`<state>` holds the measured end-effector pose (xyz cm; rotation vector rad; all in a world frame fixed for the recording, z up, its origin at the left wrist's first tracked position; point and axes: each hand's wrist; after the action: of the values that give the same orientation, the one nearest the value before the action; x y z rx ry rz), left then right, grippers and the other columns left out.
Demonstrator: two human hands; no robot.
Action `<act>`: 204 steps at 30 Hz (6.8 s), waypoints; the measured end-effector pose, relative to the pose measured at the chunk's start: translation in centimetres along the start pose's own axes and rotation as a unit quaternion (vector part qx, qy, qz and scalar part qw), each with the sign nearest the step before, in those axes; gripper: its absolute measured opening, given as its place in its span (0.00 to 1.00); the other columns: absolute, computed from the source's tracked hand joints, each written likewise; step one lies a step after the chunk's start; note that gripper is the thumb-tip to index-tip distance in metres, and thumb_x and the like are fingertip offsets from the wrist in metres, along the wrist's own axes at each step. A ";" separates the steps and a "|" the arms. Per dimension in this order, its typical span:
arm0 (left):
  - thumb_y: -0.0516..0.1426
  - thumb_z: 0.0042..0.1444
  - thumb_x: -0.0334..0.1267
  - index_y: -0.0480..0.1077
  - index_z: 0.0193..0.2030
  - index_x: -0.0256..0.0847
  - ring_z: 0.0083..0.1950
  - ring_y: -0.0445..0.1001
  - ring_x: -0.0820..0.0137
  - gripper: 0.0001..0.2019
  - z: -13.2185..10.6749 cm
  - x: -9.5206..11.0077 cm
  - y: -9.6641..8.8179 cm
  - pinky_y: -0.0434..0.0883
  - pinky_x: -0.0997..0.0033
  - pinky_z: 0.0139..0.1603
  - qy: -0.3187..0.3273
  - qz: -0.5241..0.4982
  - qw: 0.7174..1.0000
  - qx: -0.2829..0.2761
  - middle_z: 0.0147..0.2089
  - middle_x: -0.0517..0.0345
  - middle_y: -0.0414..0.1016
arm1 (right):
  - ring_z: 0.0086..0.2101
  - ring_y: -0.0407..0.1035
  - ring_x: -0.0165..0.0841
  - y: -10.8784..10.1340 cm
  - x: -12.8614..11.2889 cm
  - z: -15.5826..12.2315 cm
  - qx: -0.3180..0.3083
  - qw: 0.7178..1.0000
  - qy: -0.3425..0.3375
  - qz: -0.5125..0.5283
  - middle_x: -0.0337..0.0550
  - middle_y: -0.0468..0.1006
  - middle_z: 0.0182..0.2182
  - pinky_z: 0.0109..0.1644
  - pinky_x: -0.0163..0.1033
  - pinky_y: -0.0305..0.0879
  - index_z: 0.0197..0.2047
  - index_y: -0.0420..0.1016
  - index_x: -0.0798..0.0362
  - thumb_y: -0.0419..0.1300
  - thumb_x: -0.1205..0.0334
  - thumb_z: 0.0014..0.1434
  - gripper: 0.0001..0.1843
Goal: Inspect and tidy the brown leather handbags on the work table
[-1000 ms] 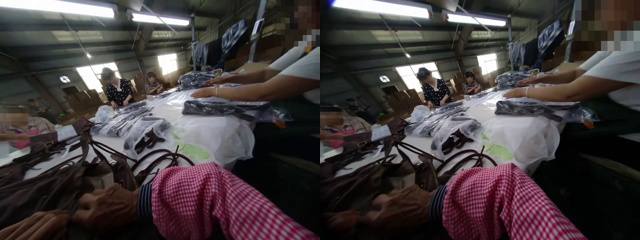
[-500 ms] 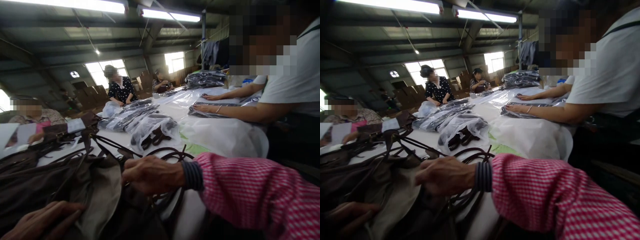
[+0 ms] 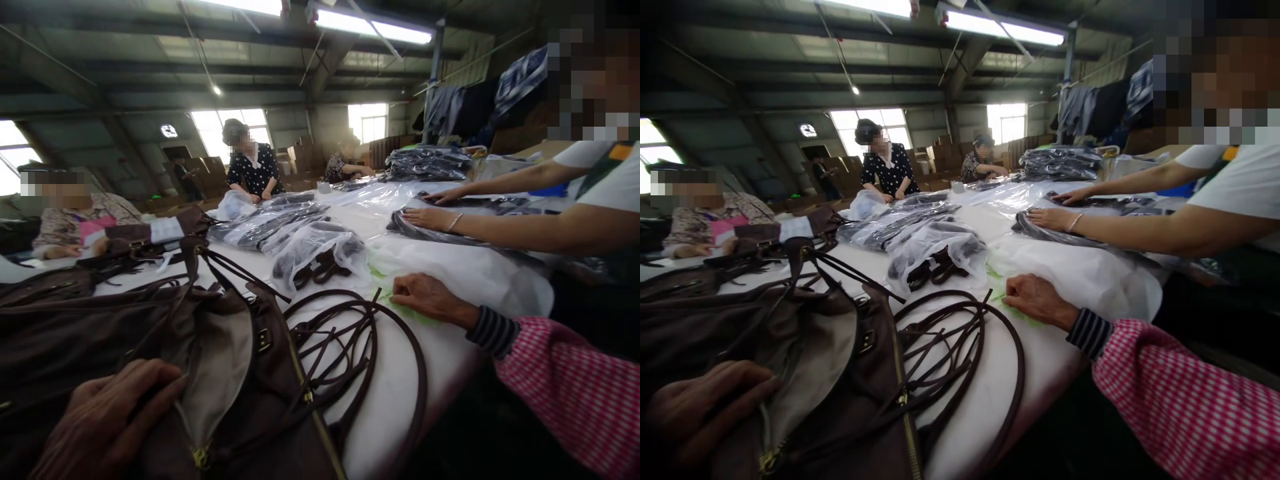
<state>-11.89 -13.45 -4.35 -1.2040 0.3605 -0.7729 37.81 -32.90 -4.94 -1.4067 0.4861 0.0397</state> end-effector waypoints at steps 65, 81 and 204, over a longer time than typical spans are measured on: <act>0.52 0.66 0.49 0.71 0.35 0.44 0.40 0.70 0.65 0.14 -0.9 5.8 -2.1 0.59 0.60 0.50 -0.024 -0.096 0.995 0.019 0.36 0.61 0.75 | 0.40 0.76 0.45 4.3 -11.1 10.5 -0.033 0.971 -0.168 -0.166 0.58 0.82 0.39 0.40 0.41 0.61 0.50 0.77 0.58 0.54 0.72 0.60 0.17; 0.53 0.66 0.48 0.71 0.35 0.44 0.41 0.71 0.65 0.13 -1.1 5.7 -1.8 0.60 0.61 0.49 -0.022 -0.096 0.995 0.031 0.36 0.61 0.76 | 0.32 0.72 0.34 0.7 -10.0 -1.0 -0.050 0.932 -0.356 0.055 0.43 0.81 0.34 0.35 0.36 0.62 0.45 0.80 0.49 0.50 0.66 0.69 0.16; 0.54 0.66 0.44 0.70 0.34 0.43 0.41 0.72 0.65 0.11 -1.2 6.7 -2.4 0.61 0.61 0.49 -0.025 -0.101 0.994 0.029 0.36 0.60 0.76 | 0.27 0.72 0.38 6.4 -16.0 7.8 -0.001 0.909 -0.309 -0.280 0.53 0.81 0.29 0.28 0.41 0.40 0.37 0.76 0.56 0.52 0.70 0.62 0.11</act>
<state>-8.82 -19.34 -1.62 -1.2144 0.1753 -0.9206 23.76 -20.22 -4.67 -1.4009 -0.4512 0.0192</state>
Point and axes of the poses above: each hand's wrist, its own z-axis towards the middle knuckle, its own y-axis out of the palm, x = y × z
